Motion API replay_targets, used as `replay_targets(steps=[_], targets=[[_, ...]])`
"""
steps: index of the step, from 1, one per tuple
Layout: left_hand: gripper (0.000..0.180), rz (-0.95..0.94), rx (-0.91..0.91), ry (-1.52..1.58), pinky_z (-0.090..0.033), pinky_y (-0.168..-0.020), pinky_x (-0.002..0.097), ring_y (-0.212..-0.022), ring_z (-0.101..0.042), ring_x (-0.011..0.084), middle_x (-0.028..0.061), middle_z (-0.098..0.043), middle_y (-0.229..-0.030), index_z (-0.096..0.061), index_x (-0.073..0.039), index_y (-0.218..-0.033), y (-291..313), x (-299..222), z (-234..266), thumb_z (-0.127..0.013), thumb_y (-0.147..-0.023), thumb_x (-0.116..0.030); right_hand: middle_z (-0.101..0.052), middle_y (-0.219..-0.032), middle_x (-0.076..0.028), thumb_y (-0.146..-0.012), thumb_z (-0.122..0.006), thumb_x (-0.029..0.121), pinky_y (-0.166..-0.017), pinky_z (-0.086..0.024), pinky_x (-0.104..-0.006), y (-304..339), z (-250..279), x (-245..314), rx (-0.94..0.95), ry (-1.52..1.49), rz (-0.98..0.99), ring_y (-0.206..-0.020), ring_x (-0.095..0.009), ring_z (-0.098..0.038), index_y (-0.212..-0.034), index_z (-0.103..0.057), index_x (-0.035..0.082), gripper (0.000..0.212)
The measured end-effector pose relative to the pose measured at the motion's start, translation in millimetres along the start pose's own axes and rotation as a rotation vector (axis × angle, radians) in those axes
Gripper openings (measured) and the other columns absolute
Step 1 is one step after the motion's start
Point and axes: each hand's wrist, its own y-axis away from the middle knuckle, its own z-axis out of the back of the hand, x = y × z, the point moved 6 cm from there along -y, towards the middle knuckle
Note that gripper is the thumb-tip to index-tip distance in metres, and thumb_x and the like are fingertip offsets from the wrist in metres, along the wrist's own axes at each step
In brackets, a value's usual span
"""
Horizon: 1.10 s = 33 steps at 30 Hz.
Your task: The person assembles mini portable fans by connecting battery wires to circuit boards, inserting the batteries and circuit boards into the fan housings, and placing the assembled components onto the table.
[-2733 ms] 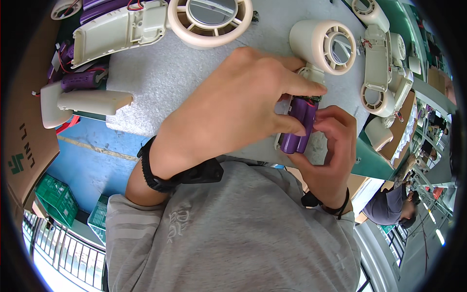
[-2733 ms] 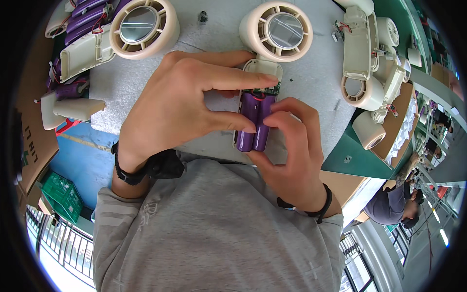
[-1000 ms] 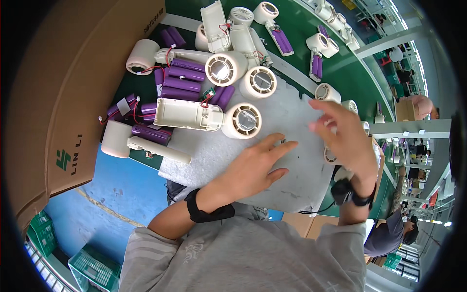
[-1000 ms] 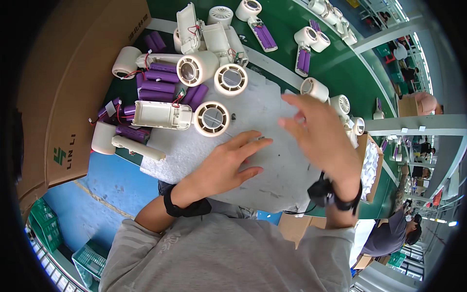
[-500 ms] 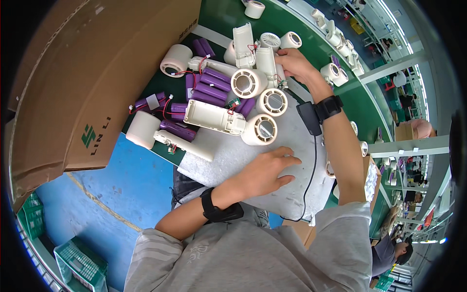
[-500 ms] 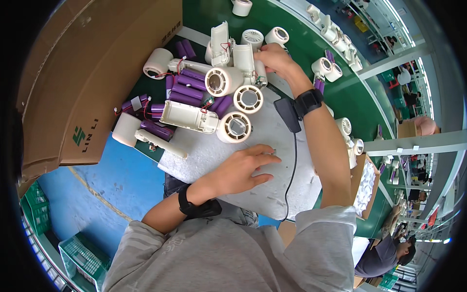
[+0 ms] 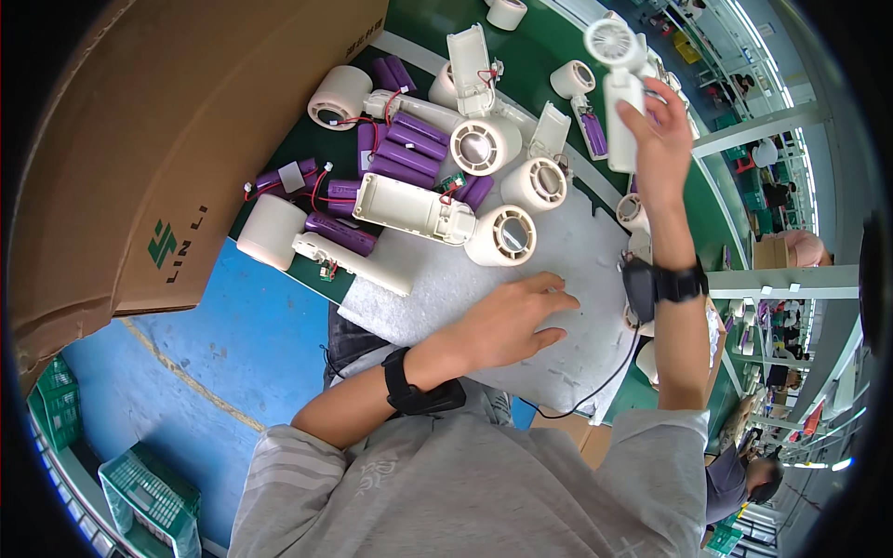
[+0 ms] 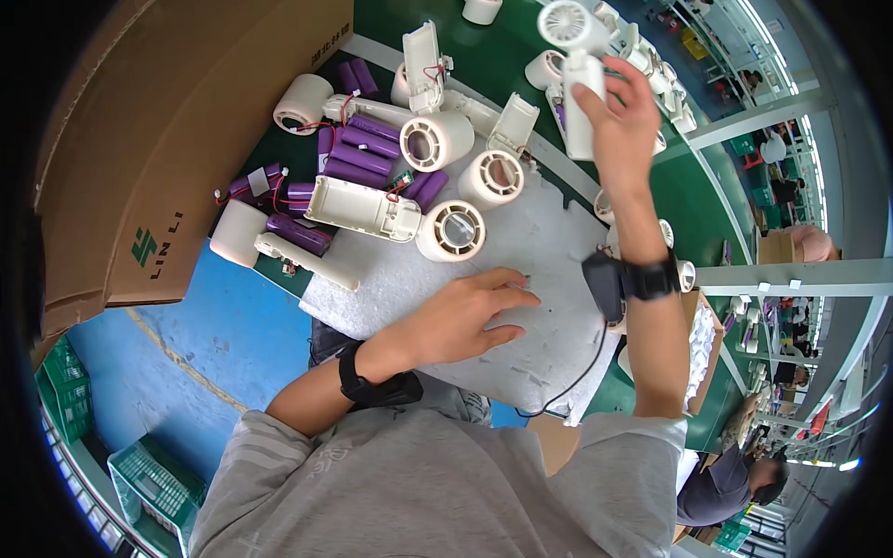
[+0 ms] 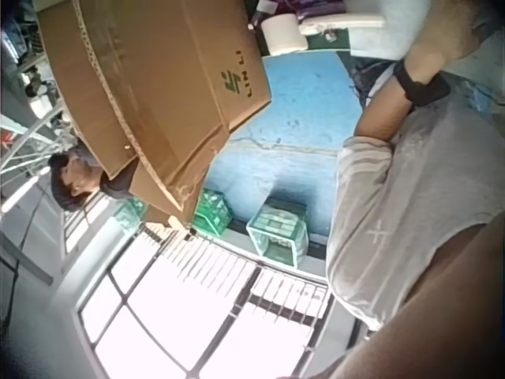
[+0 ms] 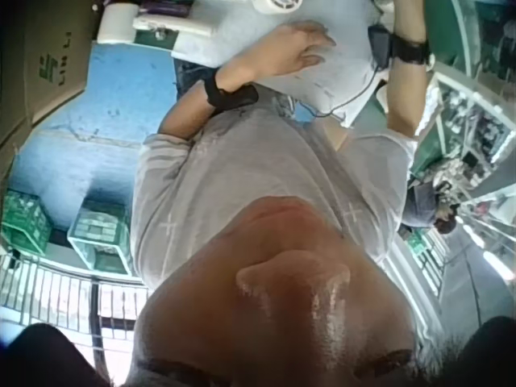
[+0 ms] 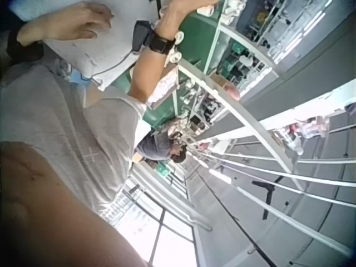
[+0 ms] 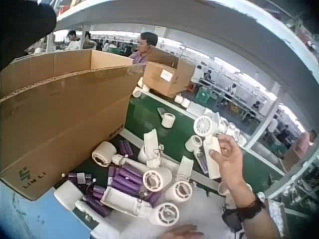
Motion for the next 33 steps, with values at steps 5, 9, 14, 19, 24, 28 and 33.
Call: replay_targets(steps=[5, 9, 14, 19, 24, 28, 33], targets=[[0.039, -0.016, -0.055, 0.014, -0.054, -0.077, 0.0364, -0.08, -0.067, 0.0281, 0.0164, -0.057, -0.12, -0.059, -0.006, -0.119, 3.6, -3.0, 4.3, -0.071, -0.083, -0.017, -0.062, -0.105, -0.008, -0.08, -0.064, -0.012, -0.081, -0.049, -0.0245, 63.6, 39.8, 24.8, 0.104, 0.121, 0.038, -0.097, -0.015, -0.062, -0.119, -0.053, -0.001, 0.042], [0.04, 0.033, -0.107, 0.123, -0.054, -0.075, 0.0364, -0.082, -0.066, 0.0298, 0.0177, -0.058, -0.113, -0.054, -0.004, -0.119, 0.6, -5.1, 8.7, -0.07, -0.085, -0.019, -0.06, -0.101, -0.009, -0.078, -0.059, -0.014, -0.081, -0.049, -0.0264, 134.4, 71.2, 37.9, 0.16, 0.37, -0.044, -0.095, -0.016, -0.061, -0.117, -0.054, 0.001, 0.043], [0.037, 0.232, -0.09, 0.244, -0.053, -0.072, 0.0379, -0.084, -0.064, 0.0327, 0.0189, -0.059, -0.105, -0.052, -0.004, -0.115, 0.0, -4.3, 8.7, -0.069, -0.087, -0.022, -0.053, -0.104, -0.014, -0.074, -0.057, -0.012, -0.086, -0.048, -0.0313, 209.5, 42.1, 44.7, 0.272, 0.892, 0.078, -0.1, -0.027, -0.057, -0.112, -0.056, 0.002, 0.041], [0.034, 0.095, -0.158, 0.134, -0.052, -0.071, 0.0414, -0.082, -0.062, 0.0351, 0.0185, -0.059, -0.099, -0.053, -0.004, -0.114, -1.6, 2.4, 6.0, -0.068, -0.087, -0.018, -0.057, -0.105, -0.014, -0.075, -0.064, -0.007, -0.075, -0.05, -0.0298, 230.9, 11.4, 51.8, 0.542, 0.646, -0.12, -0.088, -0.025, -0.061, -0.107, -0.059, 0.002, 0.033], [0.03, 0.003, -0.166, 0.072, -0.051, -0.071, 0.0426, -0.082, -0.062, 0.0358, 0.0179, -0.059, -0.094, -0.055, -0.003, -0.11, -1.1, -3.1, 6.7, -0.066, -0.085, -0.013, -0.064, -0.087, -0.008, -0.076, -0.068, -0.003, -0.066, -0.049, -0.0261, 179.9, 14.3, 82.0, 0.663, 0.507, -0.132, -0.072, -0.015, -0.061, -0.098, -0.063, 0.0, 0.023], [0.024, -0.06, -0.172, 0.11, -0.051, -0.076, 0.0457, -0.083, -0.062, 0.0396, 0.0199, -0.059, -0.098, -0.06, -0.001, -0.099, -1.1, -1.1, 4.6, -0.066, -0.082, -0.017, -0.065, -0.087, -0.007, -0.079, -0.068, 0.004, -0.064, -0.048, -0.0249, 117.5, -30.2, 102.1, 0.706, 0.471, 0.074, -0.07, -0.011, -0.058, -0.102, -0.065, 0.0, 0.023], [0.02, -0.045, -0.136, 0.087, -0.051, -0.077, 0.0443, -0.086, -0.062, 0.0377, 0.0179, -0.059, -0.097, -0.061, -0.001, -0.094, 0.8, -1.6, 4.7, -0.068, -0.079, -0.011, -0.066, -0.101, -0.015, -0.083, -0.065, 0.011, -0.068, -0.051, -0.0342, 69.4, -144.0, 77.5, 0.945, 0.529, 0.589, -0.075, -0.028, -0.063, -0.113, -0.064, 0.001, 0.031]])
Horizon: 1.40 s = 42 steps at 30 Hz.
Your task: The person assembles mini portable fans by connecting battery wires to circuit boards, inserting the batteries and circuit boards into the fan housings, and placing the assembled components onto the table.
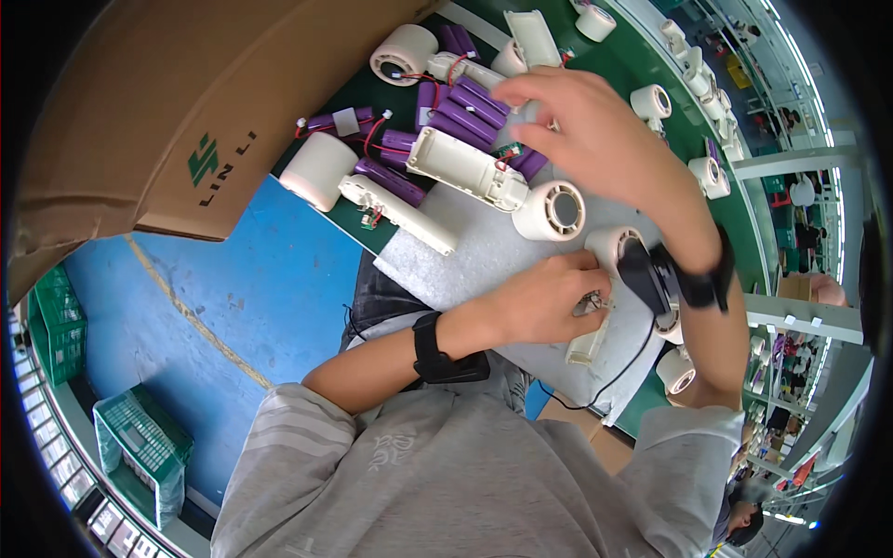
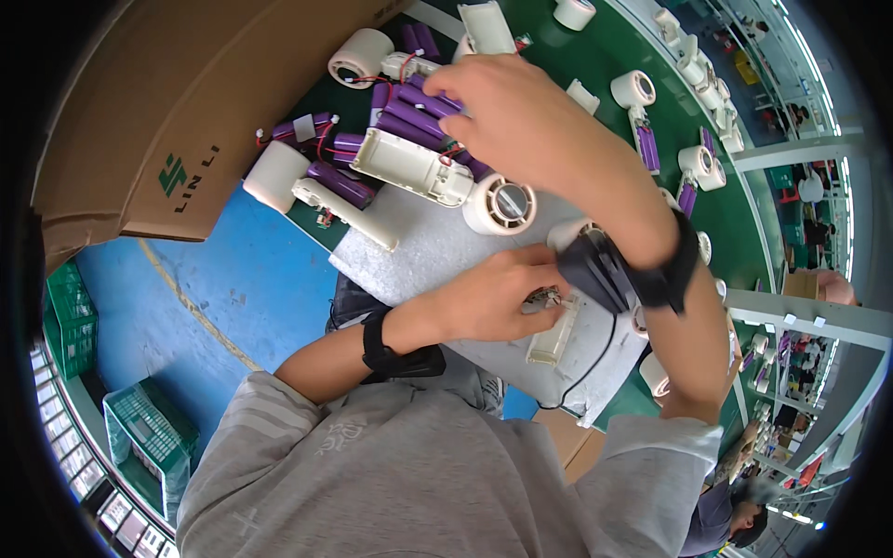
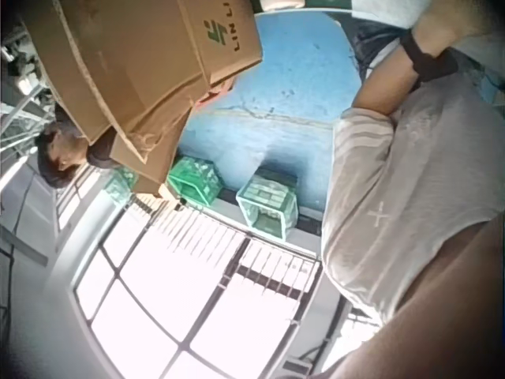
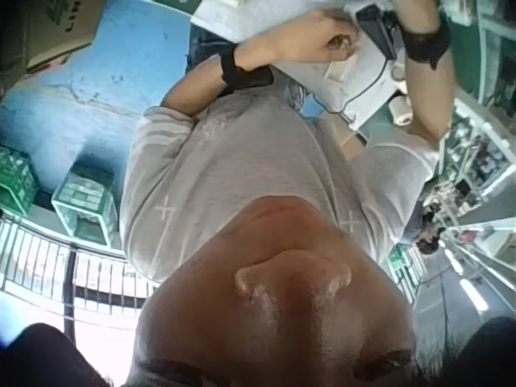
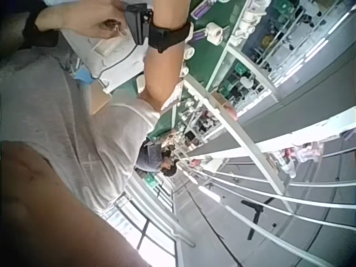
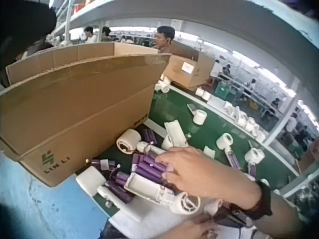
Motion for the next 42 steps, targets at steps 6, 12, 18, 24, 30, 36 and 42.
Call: replay_targets(steps=[6, 12, 18, 24, 30, 36, 42], targets=[[0.023, -0.015, 0.009, -0.006, -0.051, -0.077, 0.0428, -0.087, -0.062, 0.036, 0.0158, -0.059, -0.095, -0.06, -0.002, -0.095, 1.6, 4.9, -1.8, -0.071, -0.076, -0.005, -0.067, -0.097, -0.022, -0.081, -0.057, 0.005, -0.08, -0.053, -0.0444, -62.0, -48.3, -16.5, 0.231, 0.338, -0.125, -0.093, -0.038, -0.065, -0.101, -0.067, 0.001, 0.023], [0.024, 0.023, 0.062, -0.003, -0.05, -0.076, 0.0432, -0.088, -0.062, 0.0354, 0.0151, -0.059, -0.095, -0.06, -0.003, -0.095, 2.5, 4.7, -2.2, -0.073, -0.075, -0.005, -0.068, -0.094, -0.02, -0.076, -0.063, 0.003, -0.082, -0.053, -0.0454, -60.4, -53.9, -13.0, 0.28, 0.455, -0.198, -0.093, -0.039, -0.064, -0.117, -0.062, 0.004, 0.041], [0.023, 0.016, 0.075, -0.01, -0.049, -0.076, 0.0432, -0.088, -0.062, 0.0346, 0.0142, -0.059, -0.092, -0.06, -0.003, -0.095, 1.8, 5.8, -3.8, -0.072, -0.076, -0.005, -0.068, -0.092, -0.019, -0.072, -0.065, 0.0, -0.08, -0.053, -0.046, -56.6, -49.8, -12.5, 0.147, 0.339, -0.179, -0.091, -0.039, -0.064, -0.114, -0.061, 0.003, 0.043], [0.022, 0.023, 0.093, -0.026, -0.048, -0.076, 0.0428, -0.086, -0.062, 0.0341, 0.0135, -0.059, -0.09, -0.06, -0.003, -0.095, 0.9, 3.9, -3.6, -0.072, -0.076, -0.005, -0.068, -0.088, -0.017, -0.07, -0.068, 0.003, -0.076, -0.051, -0.0471, -55.3, -48.2, -8.7, 0.044, 0.265, -0.166, -0.086, -0.039, -0.064, -0.099, -0.058, 0.002, 0.031], [0.02, 0.036, 0.097, -0.031, -0.048, -0.074, 0.0417, -0.084, -0.061, 0.0335, 0.0128, -0.058, -0.09, -0.058, -0.003, -0.09, 0.4, 6.0, -4.1, -0.072, -0.076, -0.004, -0.065, -0.084, -0.014, -0.069, -0.069, 0.005, -0.073, -0.052, -0.0418, -39.6, -23.7, 3.6, -0.19, 0.146, -0.062, -0.08, -0.035, -0.064, -0.094, -0.053, 0.001, 0.03], [0.02, 0.057, 0.061, -0.02, -0.049, -0.072, 0.0422, -0.085, -0.061, 0.0342, 0.0132, -0.056, -0.093, -0.057, -0.003, -0.088, 4.4, 1.8, 1.1, -0.072, -0.075, -0.003, -0.06, -0.119, -0.014, -0.078, -0.067, 0.001, -0.087, -0.052, -0.0321, 66.6, 92.3, 11.5, -0.472, -0.54, -0.218, -0.104, -0.023, -0.061, -0.127, -0.048, 0.001, 0.052], [0.024, 0.008, 0.111, 0.006, -0.051, -0.066, 0.0366, -0.08, -0.062, 0.0292, 0.0111, -0.057, -0.093, -0.059, -0.003, -0.094, -1.7, -4.0, 0.6, -0.072, -0.075, 0.001, -0.051, -0.083, -0.005, -0.077, -0.072, 0.01, -0.067, -0.045, -0.0245, 224.5, 97.2, -2.9, -0.88, -1.096, -0.386, -0.073, -0.013, -0.052, -0.103, -0.049, 0.001, 0.036]])
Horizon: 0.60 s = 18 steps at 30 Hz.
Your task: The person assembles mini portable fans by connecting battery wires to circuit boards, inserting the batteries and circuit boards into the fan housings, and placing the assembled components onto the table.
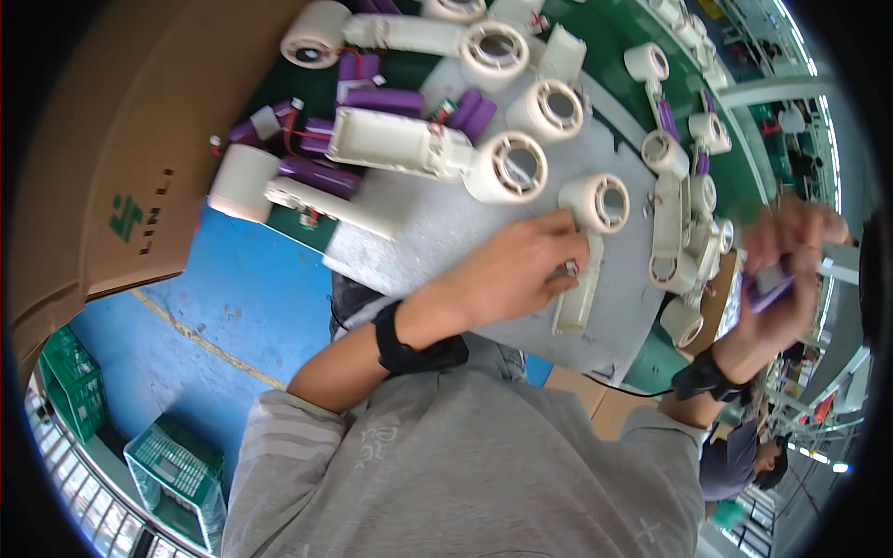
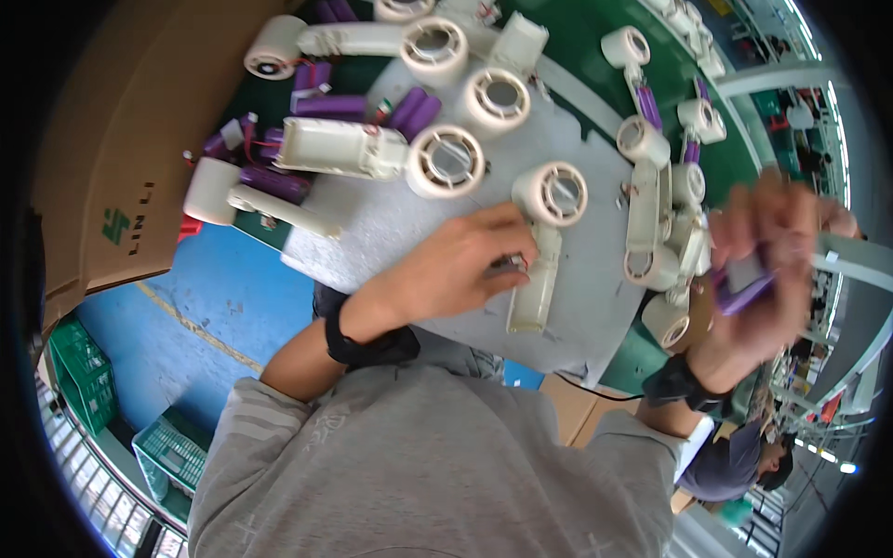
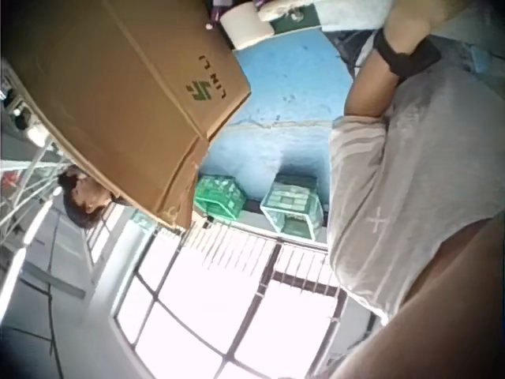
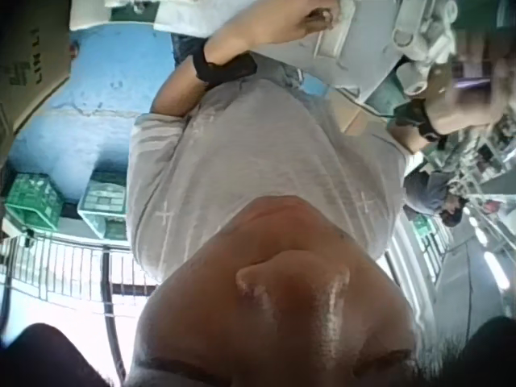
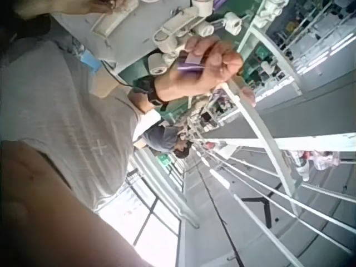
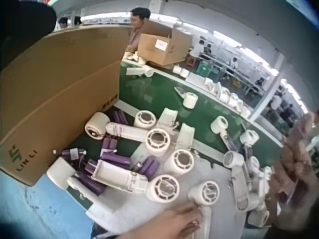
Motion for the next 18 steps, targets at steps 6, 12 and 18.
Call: replay_targets(steps=[6, 12, 18], targets=[[0.032, 0.122, 0.023, 0.095, -0.052, -0.065, 0.0313, -0.08, -0.064, 0.0235, 0.0098, -0.062, -0.094, -0.061, -0.004, -0.101, -0.8, 5.6, 1.5, -0.072, -0.073, 0.005, -0.056, -0.086, -0.001, -0.072, -0.074, -0.006, -0.052, -0.035, -0.0209, 72.0, -5.8, -100.4, 0.136, 0.763, -0.138, -0.06, -0.007, -0.042, -0.09, -0.062, 0.004, 0.024], [0.035, 0.212, -0.014, 0.206, -0.052, -0.066, 0.0339, -0.078, -0.064, 0.0277, 0.0111, -0.064, -0.084, -0.061, -0.004, -0.101, 4.4, 10.4, 3.1, -0.072, -0.07, 0.007, -0.056, -0.086, -0.003, -0.071, -0.076, -0.003, -0.053, -0.036, -0.0222, 82.1, -25.5, -124.9, 0.185, 0.877, -0.034, -0.061, -0.009, -0.045, -0.089, -0.066, 0.002, 0.021], [0.029, 0.106, 0.04, 0.013, -0.051, -0.066, 0.0297, -0.078, -0.062, 0.0199, 0.0078, -0.064, -0.095, -0.067, -0.004, -0.092, 3.9, 5.4, 5.8, -0.071, -0.067, 0.011, -0.055, -0.083, -0.005, -0.07, -0.075, -0.004, -0.053, -0.038, -0.0236, 85.4, -24.3, -131.8, 0.21, 0.838, 0.057, -0.06, -0.012, -0.048, -0.085, -0.067, 0.002, 0.017]])
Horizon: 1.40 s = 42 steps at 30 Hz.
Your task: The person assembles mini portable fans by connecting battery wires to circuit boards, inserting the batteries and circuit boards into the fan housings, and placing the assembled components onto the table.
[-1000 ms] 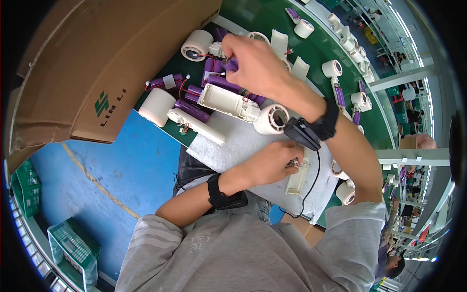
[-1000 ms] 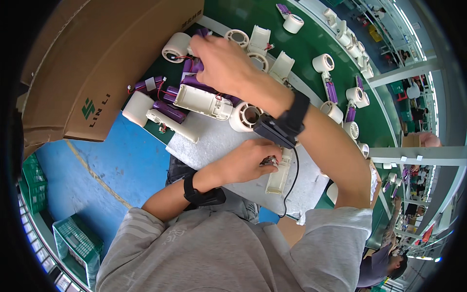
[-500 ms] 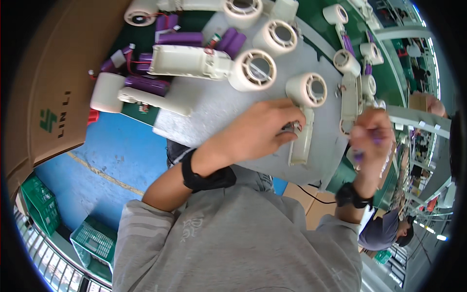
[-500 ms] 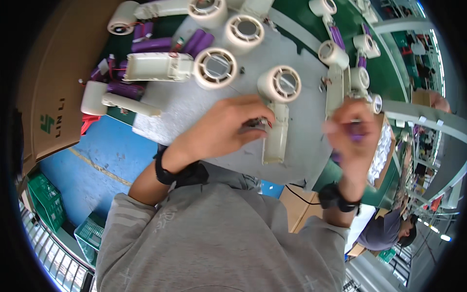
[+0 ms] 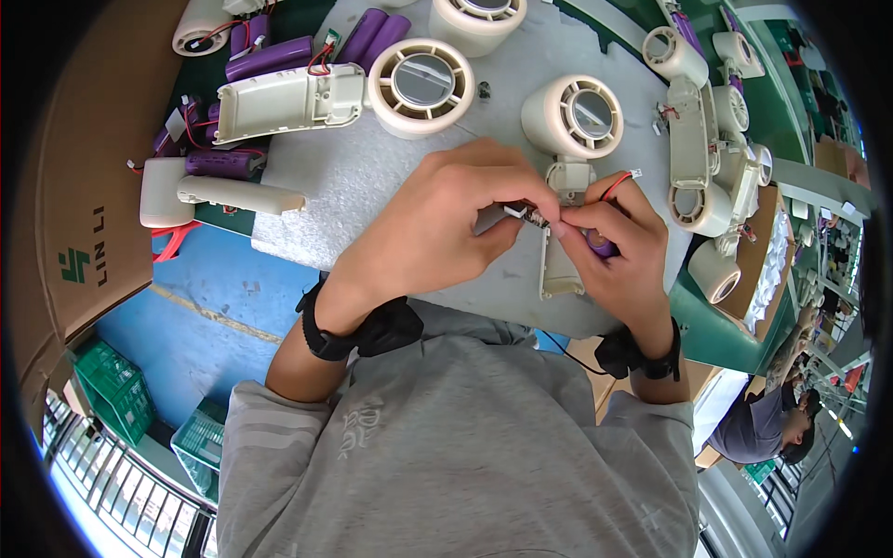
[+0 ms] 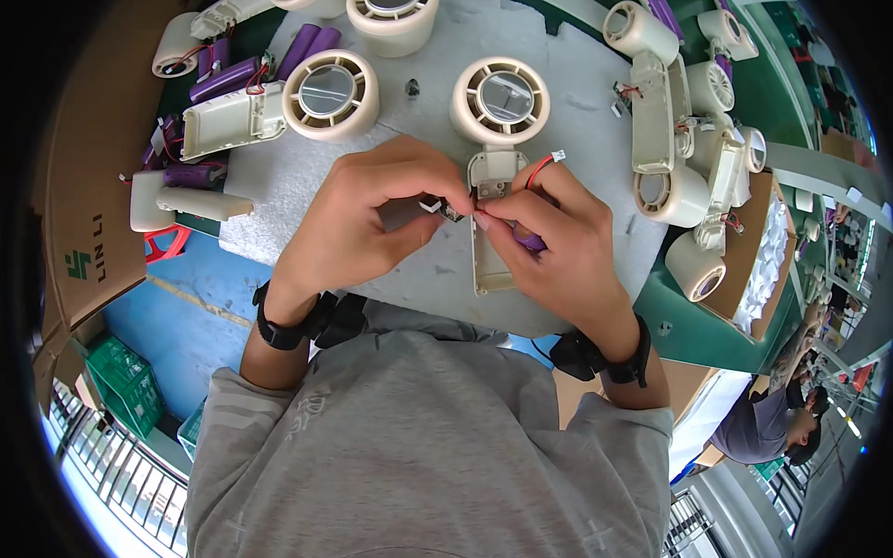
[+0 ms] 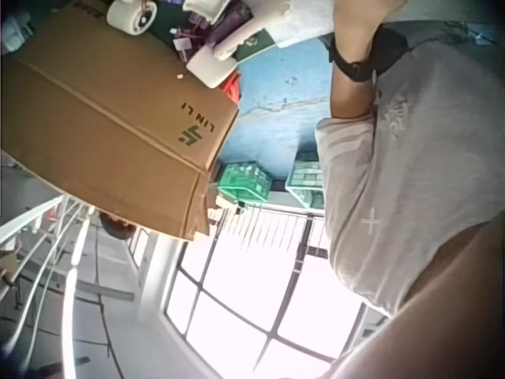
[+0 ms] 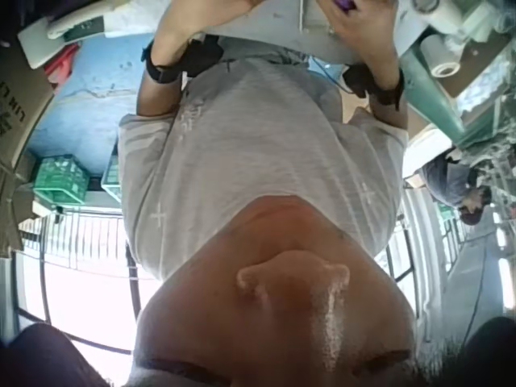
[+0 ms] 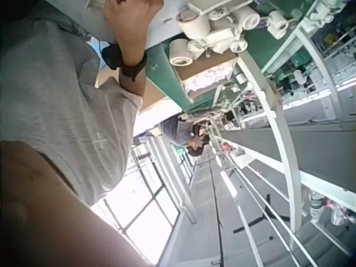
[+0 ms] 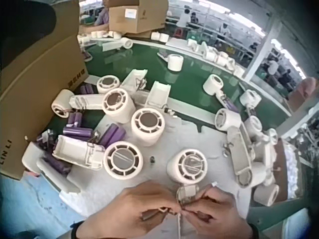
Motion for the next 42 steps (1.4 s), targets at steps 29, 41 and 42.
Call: replay_targets(steps=[29, 41, 42], targets=[[0.027, 0.041, -0.028, 0.042, -0.048, -0.063, 0.0271, -0.076, -0.062, 0.0187, 0.0098, -0.063, -0.09, -0.067, -0.003, -0.089, -2.4, -2.8, -4.0, -0.065, -0.068, 0.013, -0.06, -0.077, -0.006, -0.074, -0.067, -0.004, -0.048, -0.04, -0.0297, -3.4, 10.3, -0.4, 0.005, -0.209, -0.077, -0.054, -0.015, -0.053, -0.088, -0.065, 0.004, 0.016], [0.015, 0.022, -0.005, 0.17, -0.044, -0.06, 0.0287, -0.073, -0.058, 0.018, 0.0095, -0.06, -0.087, -0.065, -0.001, -0.09, 0.0, -2.2, -3.3, -0.075, -0.079, -0.007, -0.063, -0.076, -0.011, -0.076, -0.059, -0.002, -0.05, -0.04, -0.0268, -12.4, 8.3, 19.3, 0.661, -0.566, 0.022, -0.059, -0.013, -0.056, -0.083, -0.062, 0.0, 0.008], [0.016, -0.014, -0.022, 0.157, -0.044, -0.059, 0.0288, -0.072, -0.058, 0.0184, 0.0098, -0.06, -0.087, -0.065, -0.001, -0.09, -0.6, -3.9, -2.7, -0.075, -0.08, -0.009, -0.063, -0.076, -0.011, -0.076, -0.059, -0.002, -0.05, -0.04, -0.0268, -11.6, 8.1, 19.6, 0.667, -0.56, 0.023, -0.059, -0.013, -0.056, -0.083, -0.062, 0.0, 0.008]])
